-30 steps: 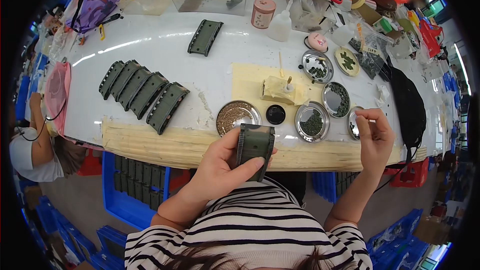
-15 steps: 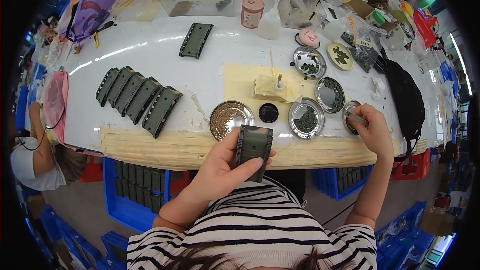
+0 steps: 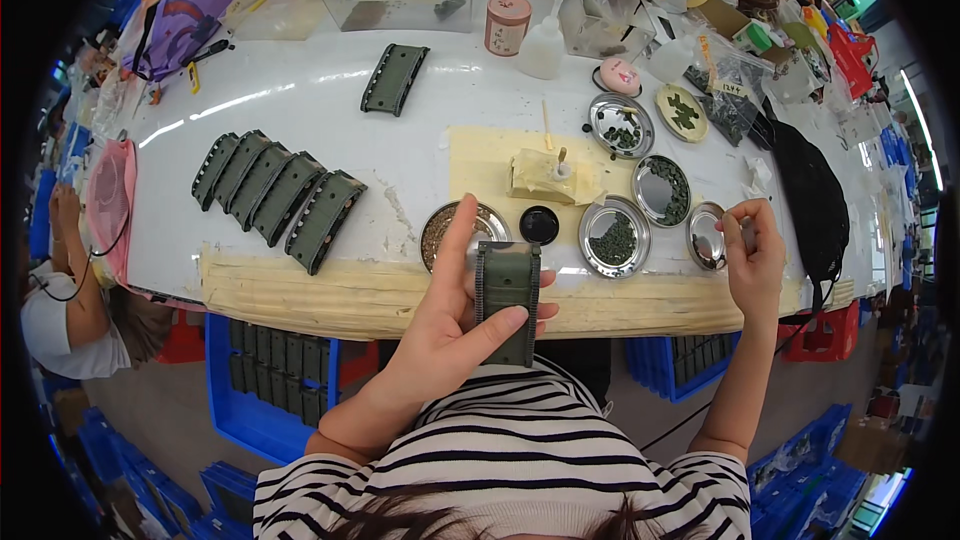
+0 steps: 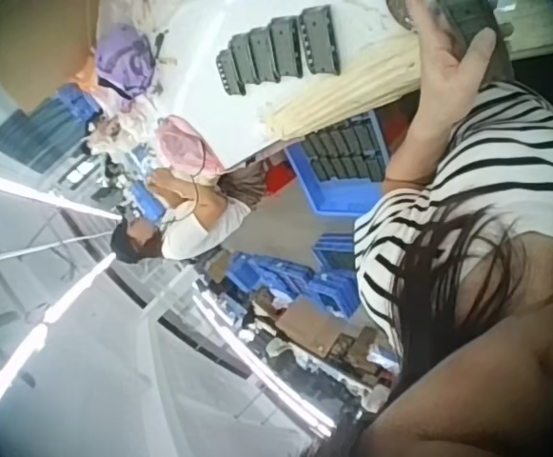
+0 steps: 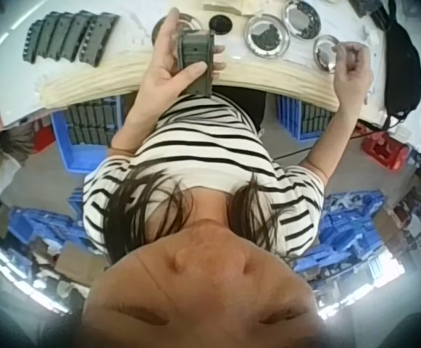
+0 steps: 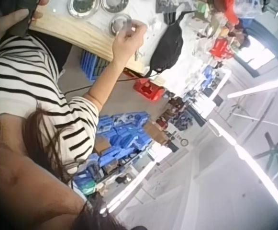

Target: Assembling small detail parts and painting components of a toy tank at a factory workbench.

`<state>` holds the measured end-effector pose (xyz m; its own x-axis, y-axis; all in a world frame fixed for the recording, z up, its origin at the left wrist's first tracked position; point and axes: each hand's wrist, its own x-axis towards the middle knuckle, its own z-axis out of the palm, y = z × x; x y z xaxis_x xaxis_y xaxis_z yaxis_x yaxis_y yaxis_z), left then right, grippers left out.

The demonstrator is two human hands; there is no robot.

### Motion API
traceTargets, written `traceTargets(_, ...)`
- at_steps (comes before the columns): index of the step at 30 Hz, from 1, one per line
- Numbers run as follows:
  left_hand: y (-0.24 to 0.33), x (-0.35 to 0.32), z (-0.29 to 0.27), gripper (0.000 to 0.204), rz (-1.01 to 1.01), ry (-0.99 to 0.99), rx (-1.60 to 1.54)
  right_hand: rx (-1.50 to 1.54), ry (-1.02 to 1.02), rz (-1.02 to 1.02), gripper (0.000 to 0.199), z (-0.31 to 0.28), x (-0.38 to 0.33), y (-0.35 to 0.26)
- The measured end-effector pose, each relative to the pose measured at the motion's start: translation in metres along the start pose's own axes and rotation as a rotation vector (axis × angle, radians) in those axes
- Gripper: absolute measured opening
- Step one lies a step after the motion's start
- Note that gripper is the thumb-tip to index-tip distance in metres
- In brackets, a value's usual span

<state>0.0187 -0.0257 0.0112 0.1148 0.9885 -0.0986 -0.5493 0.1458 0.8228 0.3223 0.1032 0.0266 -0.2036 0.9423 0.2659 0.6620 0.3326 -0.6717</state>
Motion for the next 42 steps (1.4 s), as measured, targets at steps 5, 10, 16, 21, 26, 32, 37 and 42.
traceTargets(5,0.002,-0.002,0.001,0.046,0.000,-0.054,0.041,0.365,-0.059,-0.023,0.011,0.036,-0.011,-0.039)
traceTargets(10,-0.010,0.001,-0.008,0.020,-0.070,-0.046,0.036,0.489,-0.344,-0.185,0.014,0.064,-0.019,-0.082)
traceTargets(16,-0.013,0.002,-0.005,0.016,0.027,-0.010,0.012,0.499,-0.281,-0.327,0.015,0.092,-0.019,-0.114)
traceTargets(21,-0.012,0.004,-0.003,0.016,0.066,0.101,0.030,0.217,0.008,-0.635,0.028,0.107,-0.022,-0.110)
traceTargets(26,-0.013,0.004,-0.007,0.016,0.092,0.129,0.112,-0.006,0.008,-0.773,0.040,0.107,-0.027,-0.101)
traceTargets(32,-0.008,0.003,-0.006,0.019,0.184,0.071,0.272,0.253,-0.053,-0.490,0.027,0.103,-0.024,-0.107)
traceTargets(37,-0.015,0.002,0.003,0.058,0.315,0.127,0.271,0.361,-0.067,-0.363,0.024,0.097,-0.026,-0.115)
traceTargets(42,-0.013,-0.002,-0.002,0.071,0.247,0.045,0.677,0.294,0.018,-0.513,0.024,0.101,-0.022,-0.119)
